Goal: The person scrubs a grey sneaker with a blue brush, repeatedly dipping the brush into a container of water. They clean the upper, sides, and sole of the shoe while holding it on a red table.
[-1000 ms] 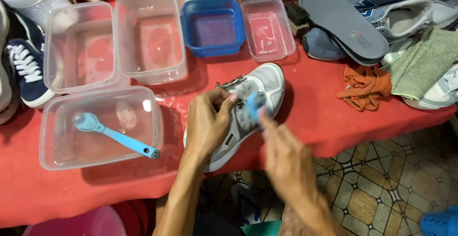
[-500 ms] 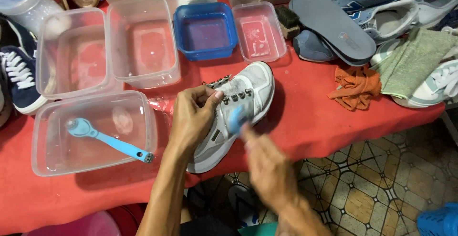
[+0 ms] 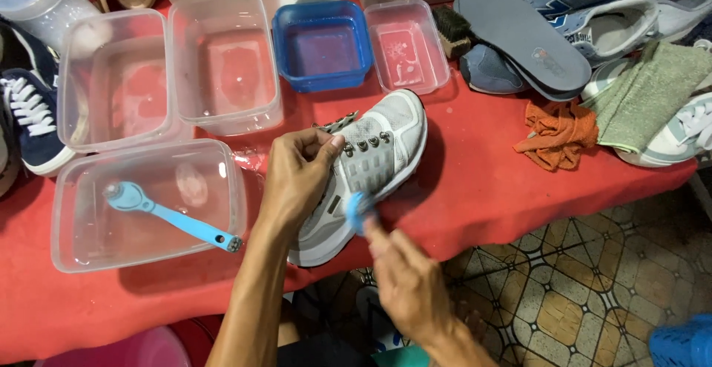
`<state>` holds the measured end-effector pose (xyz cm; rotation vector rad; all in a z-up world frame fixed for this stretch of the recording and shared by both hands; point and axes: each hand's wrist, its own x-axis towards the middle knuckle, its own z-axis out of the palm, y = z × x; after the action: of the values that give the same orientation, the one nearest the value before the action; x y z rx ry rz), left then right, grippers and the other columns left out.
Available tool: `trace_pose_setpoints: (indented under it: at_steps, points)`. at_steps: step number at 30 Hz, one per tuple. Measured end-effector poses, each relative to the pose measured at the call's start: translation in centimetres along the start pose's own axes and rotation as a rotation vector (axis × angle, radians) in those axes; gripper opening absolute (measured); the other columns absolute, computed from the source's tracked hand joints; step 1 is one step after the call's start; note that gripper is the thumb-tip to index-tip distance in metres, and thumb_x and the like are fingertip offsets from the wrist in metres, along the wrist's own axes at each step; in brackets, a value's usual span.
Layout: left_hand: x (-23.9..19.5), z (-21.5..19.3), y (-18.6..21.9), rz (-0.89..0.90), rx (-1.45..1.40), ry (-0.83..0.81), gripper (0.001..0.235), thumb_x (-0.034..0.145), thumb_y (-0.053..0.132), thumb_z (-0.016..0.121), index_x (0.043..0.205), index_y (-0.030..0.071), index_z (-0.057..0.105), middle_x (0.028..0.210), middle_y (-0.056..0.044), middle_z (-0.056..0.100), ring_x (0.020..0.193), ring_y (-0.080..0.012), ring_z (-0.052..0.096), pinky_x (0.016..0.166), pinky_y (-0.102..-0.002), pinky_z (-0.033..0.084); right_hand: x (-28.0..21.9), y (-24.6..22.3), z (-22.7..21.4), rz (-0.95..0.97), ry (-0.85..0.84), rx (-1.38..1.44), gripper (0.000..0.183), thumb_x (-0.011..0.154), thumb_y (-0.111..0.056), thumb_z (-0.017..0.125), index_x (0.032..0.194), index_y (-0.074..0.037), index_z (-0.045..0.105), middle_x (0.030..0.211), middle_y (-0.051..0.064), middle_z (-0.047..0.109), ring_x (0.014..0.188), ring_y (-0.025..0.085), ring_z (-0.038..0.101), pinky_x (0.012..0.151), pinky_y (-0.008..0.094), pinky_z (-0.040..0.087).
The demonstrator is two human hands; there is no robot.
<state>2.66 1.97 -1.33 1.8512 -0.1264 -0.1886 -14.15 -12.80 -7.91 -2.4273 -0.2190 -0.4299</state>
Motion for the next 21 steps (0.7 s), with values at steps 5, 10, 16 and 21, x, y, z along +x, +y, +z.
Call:
trace_pose_setpoints:
  at_steps: [5,10,16,21]
  points:
    - [-0.6,0.2,1.1,-0.046,0.009,0.011,0.028,0.1,0.023,0.071,0.074,0.013,0.069,0.062,0.01,0.047,0.059,-0.0027,0.034,0.053,-0.026,0.027,2.0,1.3,-1.4,0.106,0.079,0.053,0.044,0.103,-0.012,0.047,0.145,0.0,0.048,0.126,0.017,0.07,0.088,0.025,0.075,0.079,0.035,0.064]
    - [-0.3,0.3,0.9,-0.019,-0.019,-0.008,0.029,0.101,0.022,0.07,0.074,0.014,0.066,0.06,0.011,0.041,0.057,-0.0019,0.028,0.051,-0.026,0.021,2.0,1.1,-2.3,0.013,0.011,-0.131,0.049,0.102,-0.013,0.057,0.151,-0.016,0.048,0.08,-0.002,0.057,0.045,0.014,0.048,0.037,0.033,0.046]
    - [-0.9,0.8,0.5,-0.013,0.073,0.041,0.027,0.098,0.023,0.073,0.073,0.014,0.069,0.06,0.01,0.05,0.059,-0.0031,0.038,0.053,-0.027,0.032,1.6,-0.8,-3.0,0.031,-0.046,-0.035,0.052,0.102,-0.011,0.056,0.153,-0.016,0.046,0.079,0.003,0.051,0.054,0.023,0.053,0.055,0.04,0.047]
    - [-1.1,1.0,1.5,-0.029,0.109,0.058,0.026,0.097,0.025,0.07,0.073,0.014,0.07,0.061,0.008,0.058,0.061,-0.0044,0.043,0.056,-0.028,0.036,3.7,0.3,-3.4,0.073,0.065,-0.031,0.049,0.102,-0.011,0.052,0.15,-0.006,0.044,0.137,0.018,0.066,0.108,0.031,0.075,0.083,0.036,0.065]
